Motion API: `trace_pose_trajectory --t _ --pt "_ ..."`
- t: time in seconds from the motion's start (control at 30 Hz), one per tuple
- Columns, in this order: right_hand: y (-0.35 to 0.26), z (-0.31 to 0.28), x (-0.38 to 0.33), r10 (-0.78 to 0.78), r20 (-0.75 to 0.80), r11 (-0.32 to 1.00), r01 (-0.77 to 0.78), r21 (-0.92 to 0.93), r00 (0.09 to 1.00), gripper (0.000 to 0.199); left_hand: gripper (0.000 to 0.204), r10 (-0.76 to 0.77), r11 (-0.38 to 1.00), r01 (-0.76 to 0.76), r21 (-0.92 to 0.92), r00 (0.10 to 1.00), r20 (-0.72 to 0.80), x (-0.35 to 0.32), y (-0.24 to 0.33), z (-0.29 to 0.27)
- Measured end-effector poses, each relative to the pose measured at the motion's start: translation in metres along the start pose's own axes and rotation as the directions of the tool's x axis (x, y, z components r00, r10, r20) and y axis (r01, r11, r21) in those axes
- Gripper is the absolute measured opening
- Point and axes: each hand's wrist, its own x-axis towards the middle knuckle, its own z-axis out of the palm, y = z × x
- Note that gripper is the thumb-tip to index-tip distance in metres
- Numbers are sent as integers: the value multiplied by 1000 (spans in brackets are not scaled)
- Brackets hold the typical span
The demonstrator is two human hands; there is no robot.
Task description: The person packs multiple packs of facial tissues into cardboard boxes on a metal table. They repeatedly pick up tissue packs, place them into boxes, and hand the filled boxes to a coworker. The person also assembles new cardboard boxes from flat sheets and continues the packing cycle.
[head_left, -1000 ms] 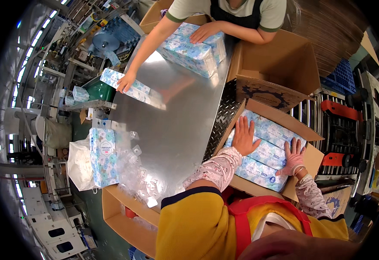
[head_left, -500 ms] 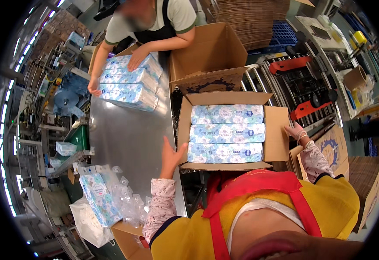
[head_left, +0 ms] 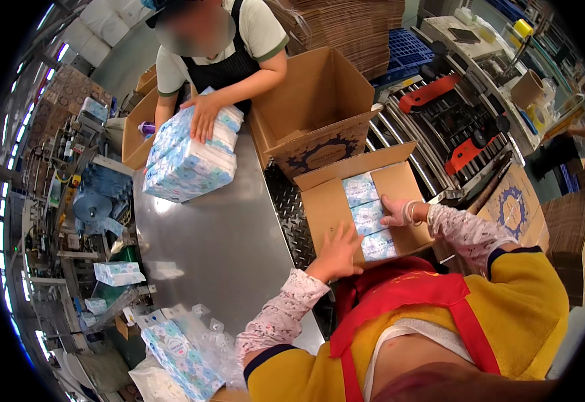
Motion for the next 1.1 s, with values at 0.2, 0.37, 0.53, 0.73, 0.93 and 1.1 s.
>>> trace_pose_trajectory --t 0.2,0.37,0.53,0.73,0.93,1.1 --pt "-46 -153 14 62 -608 924 186 335 791 47 103 -274 962 228 -153 829 -488 43 -73 54" --pt "-45 -46 -12 -19 -756 957 -207 -203 654 65 99 -570 617 -178 -766 569 -592 51 -89 93" --pt "17 36 -52 6 -476 992 -64 -107 880 65 80 -547 510 -293 -809 615 -568 62 -79 83" --pt "92 -27 9 517 -535 836 -261 483 668 42 75 -779 402 -222 -888 426 -459 86 1 97" --pt "163 -102 54 27 -717 977 -172 -130 696 57 78 -770 583 -95 -807 253 -586 204 57 106" --pt "252 -89 70 51 -778 981 -176 -77 626 67 69 -820 384 -242 -891 354 -449 321 74 7"
